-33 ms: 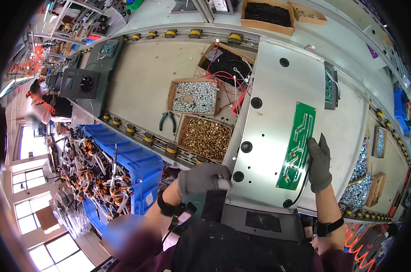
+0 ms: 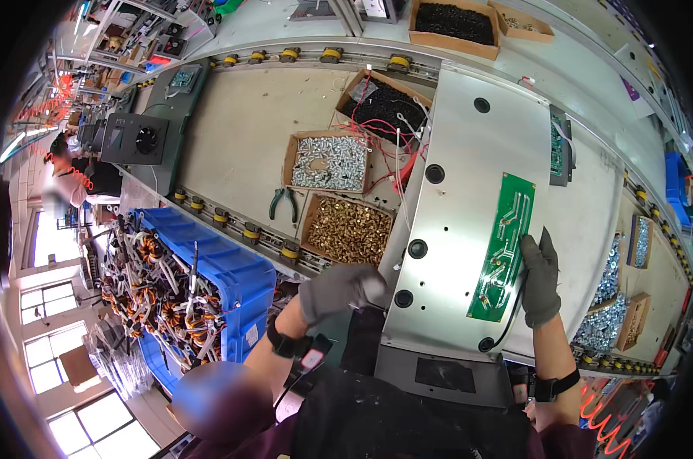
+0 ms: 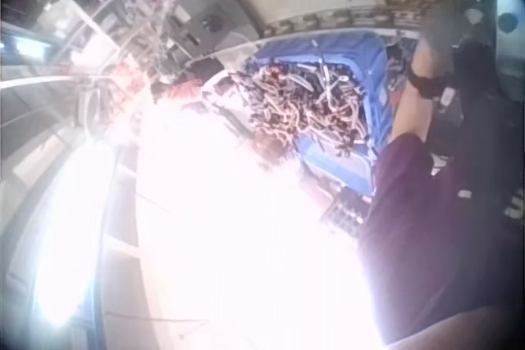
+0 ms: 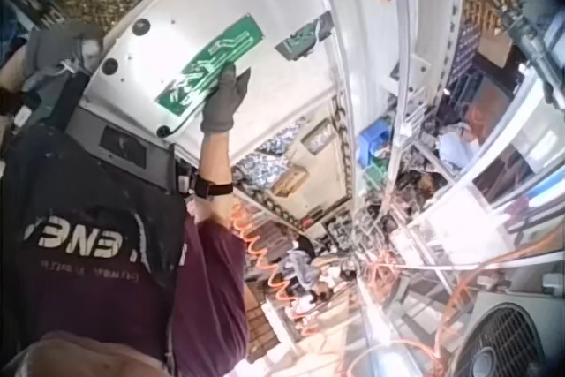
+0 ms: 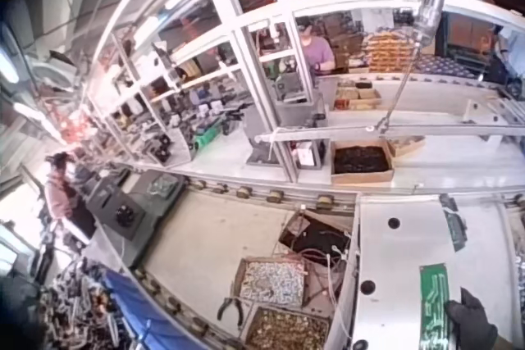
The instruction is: Assembling the internal components and housing of an electronic unit on a production line.
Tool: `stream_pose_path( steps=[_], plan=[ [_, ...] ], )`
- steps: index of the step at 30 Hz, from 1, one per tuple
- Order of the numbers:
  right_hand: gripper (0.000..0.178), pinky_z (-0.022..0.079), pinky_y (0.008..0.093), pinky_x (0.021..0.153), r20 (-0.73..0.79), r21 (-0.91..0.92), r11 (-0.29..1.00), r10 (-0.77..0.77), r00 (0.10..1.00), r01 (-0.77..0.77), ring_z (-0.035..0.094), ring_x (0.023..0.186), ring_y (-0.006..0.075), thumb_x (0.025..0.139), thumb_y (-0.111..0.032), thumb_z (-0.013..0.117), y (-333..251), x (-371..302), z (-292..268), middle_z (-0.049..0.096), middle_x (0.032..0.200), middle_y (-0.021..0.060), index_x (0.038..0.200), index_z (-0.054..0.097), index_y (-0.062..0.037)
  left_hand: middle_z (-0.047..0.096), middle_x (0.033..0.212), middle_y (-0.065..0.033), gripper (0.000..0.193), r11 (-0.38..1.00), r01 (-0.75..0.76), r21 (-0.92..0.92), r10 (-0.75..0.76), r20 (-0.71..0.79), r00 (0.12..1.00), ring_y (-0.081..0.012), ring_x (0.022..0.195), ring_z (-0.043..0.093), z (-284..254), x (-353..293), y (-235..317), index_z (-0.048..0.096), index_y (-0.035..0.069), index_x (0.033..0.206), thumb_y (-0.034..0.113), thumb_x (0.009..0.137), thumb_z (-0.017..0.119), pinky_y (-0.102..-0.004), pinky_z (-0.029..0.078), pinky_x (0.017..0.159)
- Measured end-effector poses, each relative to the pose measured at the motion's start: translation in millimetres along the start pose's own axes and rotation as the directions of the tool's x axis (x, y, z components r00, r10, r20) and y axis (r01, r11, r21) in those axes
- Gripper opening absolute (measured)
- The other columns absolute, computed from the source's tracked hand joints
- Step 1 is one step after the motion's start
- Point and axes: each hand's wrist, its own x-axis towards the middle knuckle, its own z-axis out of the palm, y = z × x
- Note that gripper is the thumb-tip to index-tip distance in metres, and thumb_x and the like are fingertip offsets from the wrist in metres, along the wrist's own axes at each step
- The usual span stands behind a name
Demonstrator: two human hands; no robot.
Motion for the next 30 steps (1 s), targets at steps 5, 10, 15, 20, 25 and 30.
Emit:
stream_pose_path(
  steps=[5, 10, 15, 20, 25, 30],
  plan=[
    [0.036, 0.051, 0.0226, 0.072, 0.019, -0.046, 0.998, -0.036, 0.999, 0.037, 0.061, 0.083, 0.0081, 0.095, -0.017, 0.050, 1, 4, 3, 0.063, 0.100, 0.0052, 0.126, 0.044, 0.0024, 0.060, 0.108, -0.0138, 0.031, 0.761, 0.382, 0.525, 0.048, -0.632, 0.773, -0.0316, 0.098, 0.061, -31, 48, -59, 0.061, 0.014, 0.107, 0.022, 0.078, 0.069, -0.0404, 0.049, 0.081],
    [0.038, 0.050, 0.0237, 0.076, 0.044, -0.071, 0.996, -0.049, 0.998, 0.052, 0.061, 0.087, 0.0103, 0.095, -0.019, 0.051, 2, 5, 4, 0.063, 0.102, 0.0064, 0.125, 0.046, 0.0023, 0.060, 0.104, -0.0091, 0.026, 0.753, 0.398, 0.523, -0.062, -0.546, 0.835, -0.0305, 0.091, 0.062, -43, 70, -89, 0.062, 0.011, 0.096, 0.020, 0.075, 0.073, -0.0420, 0.048, 0.078],
    [0.039, 0.050, 0.0245, 0.076, 0.089, -0.115, 0.990, -0.073, 0.993, 0.083, 0.061, 0.088, 0.0106, 0.094, -0.021, 0.051, -4, 5, 6, 0.063, 0.103, 0.0070, 0.126, 0.046, 0.0016, 0.064, 0.096, -0.0093, 0.021, 0.927, 0.245, 0.282, -0.044, -0.569, 0.821, -0.0305, 0.086, 0.063, -55, 58, -97, 0.065, 0.010, 0.095, 0.017, 0.076, 0.071, -0.0402, 0.049, 0.078],
    [0.039, 0.051, 0.0248, 0.075, 0.124, -0.112, 0.988, -0.088, 0.988, 0.102, 0.061, 0.085, 0.0108, 0.093, -0.021, 0.051, -5, 5, 7, 0.063, 0.101, 0.0074, 0.124, 0.047, 0.0021, 0.064, 0.099, -0.0109, 0.020, 0.864, 0.243, 0.442, 0.077, -0.591, 0.803, -0.0308, 0.086, 0.063, -45, 60, -92, 0.066, 0.012, 0.096, 0.023, 0.079, 0.067, -0.0402, 0.050, 0.078],
    [0.031, 0.052, 0.0241, 0.070, 0.127, -0.090, 0.992, -0.073, 0.989, 0.084, 0.061, 0.080, 0.0104, 0.093, -0.020, 0.050, -3, 8, 3, 0.063, 0.097, 0.0069, 0.117, 0.050, 0.0007, 0.062, 0.101, -0.0113, 0.019, 0.774, 0.358, 0.522, 0.061, -0.624, 0.779, -0.0336, 0.090, 0.061, -19, 67, -88, 0.062, 0.011, 0.095, 0.025, 0.081, 0.063, -0.0444, 0.049, 0.076],
    [0.036, 0.054, 0.0255, 0.072, 0.154, -0.012, 0.998, -0.056, 0.986, 0.059, 0.063, 0.084, 0.0124, 0.092, -0.018, 0.055, -1, 10, -5, 0.063, 0.098, 0.0097, 0.118, 0.047, 0.0057, 0.063, 0.088, -0.0068, 0.014, 0.969, 0.095, 0.229, 0.086, -0.671, 0.736, -0.0244, 0.078, 0.063, -18, 50, -88, 0.062, 0.006, 0.090, 0.019, 0.084, 0.062, -0.0365, 0.050, 0.070]
  ],
)
